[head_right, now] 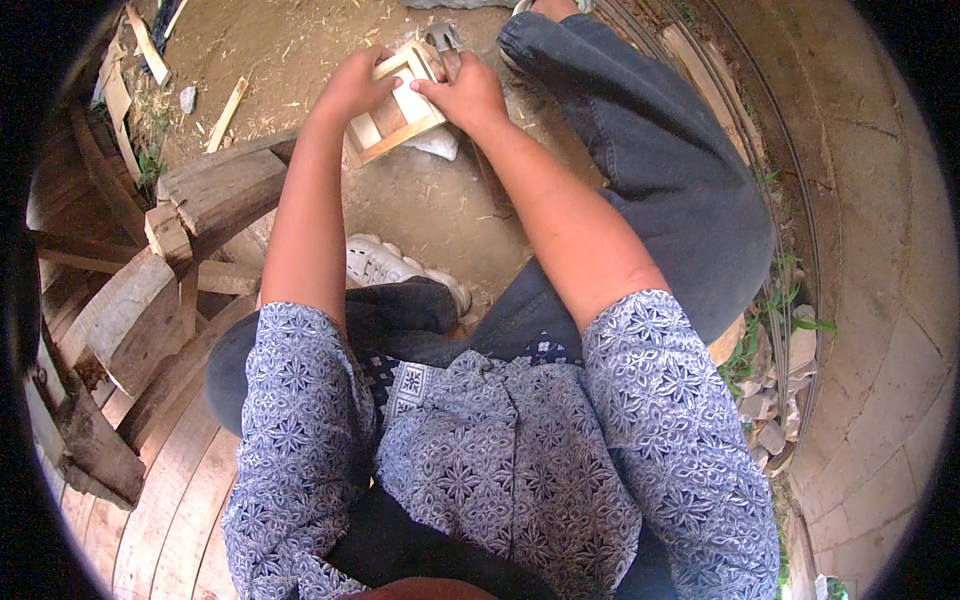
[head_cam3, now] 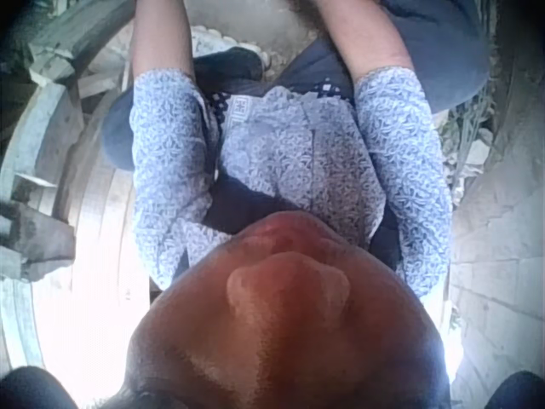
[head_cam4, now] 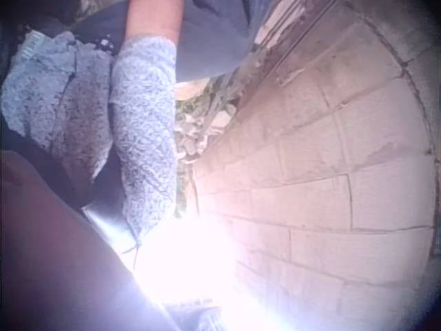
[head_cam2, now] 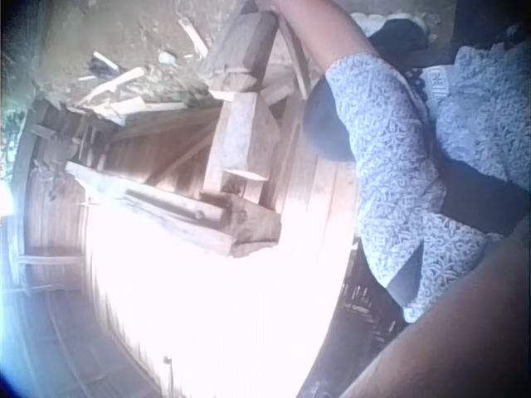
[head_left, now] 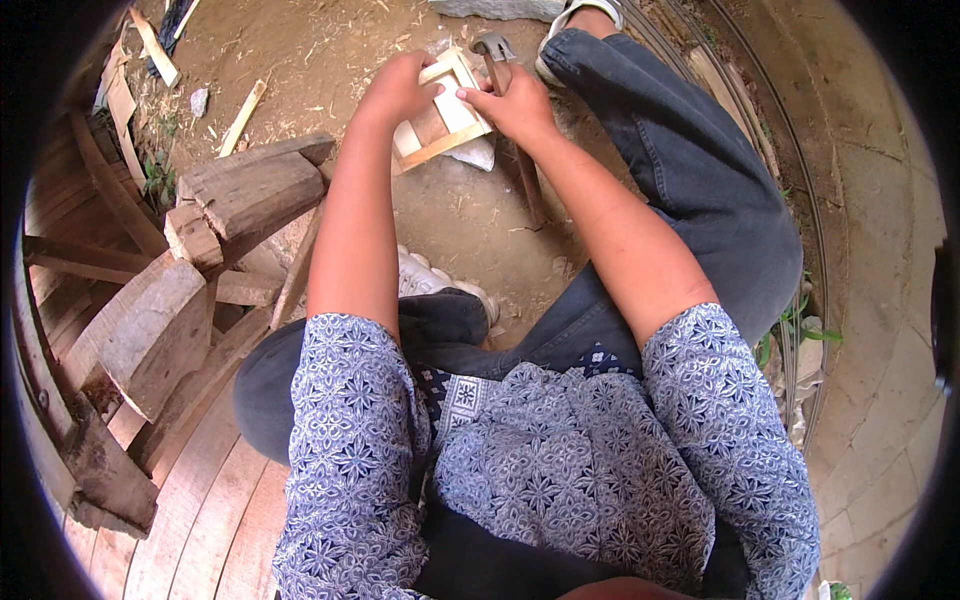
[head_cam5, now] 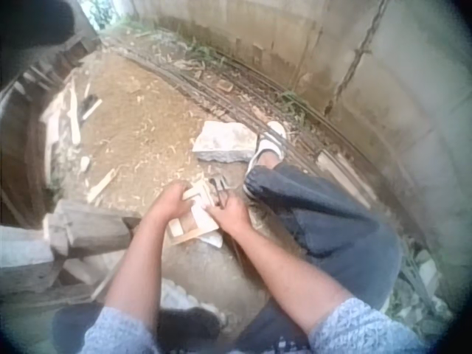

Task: The person assembles a small wooden frame by fitting pieces together and tapping them with a hammer. They adjust the alignment of the frame and inspect the joints while sitting on the ground.

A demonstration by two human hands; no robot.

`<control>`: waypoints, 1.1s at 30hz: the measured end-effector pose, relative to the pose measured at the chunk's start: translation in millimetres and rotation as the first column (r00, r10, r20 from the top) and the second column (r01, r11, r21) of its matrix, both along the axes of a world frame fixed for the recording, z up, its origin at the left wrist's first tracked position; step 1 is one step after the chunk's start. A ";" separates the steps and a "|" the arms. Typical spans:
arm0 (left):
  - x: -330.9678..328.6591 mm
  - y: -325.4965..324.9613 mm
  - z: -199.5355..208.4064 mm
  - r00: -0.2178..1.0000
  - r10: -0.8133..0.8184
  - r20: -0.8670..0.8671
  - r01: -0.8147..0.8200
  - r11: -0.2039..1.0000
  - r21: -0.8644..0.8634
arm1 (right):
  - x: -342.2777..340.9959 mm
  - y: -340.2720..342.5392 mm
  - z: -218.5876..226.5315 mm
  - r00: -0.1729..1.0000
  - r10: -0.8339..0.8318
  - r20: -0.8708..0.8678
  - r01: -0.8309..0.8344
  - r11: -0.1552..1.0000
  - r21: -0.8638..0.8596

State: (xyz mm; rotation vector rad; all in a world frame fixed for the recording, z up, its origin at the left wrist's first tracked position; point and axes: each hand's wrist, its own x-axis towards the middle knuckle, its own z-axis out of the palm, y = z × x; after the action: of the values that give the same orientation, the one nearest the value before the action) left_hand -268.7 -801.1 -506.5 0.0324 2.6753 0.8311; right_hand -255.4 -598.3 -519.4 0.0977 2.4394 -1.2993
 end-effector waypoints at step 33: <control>50.4 43.7 33.2 0.979 -0.195 -0.062 0.136 0.846 -0.516 | -4.6 2.2 -11.4 0.999 0.029 0.017 -0.030 0.998 0.063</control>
State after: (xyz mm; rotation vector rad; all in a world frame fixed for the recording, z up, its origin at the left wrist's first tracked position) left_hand -218.3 -757.4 -473.3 0.1849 2.8586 0.0487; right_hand -260.0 -596.1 -530.8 0.0885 2.4597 -1.2048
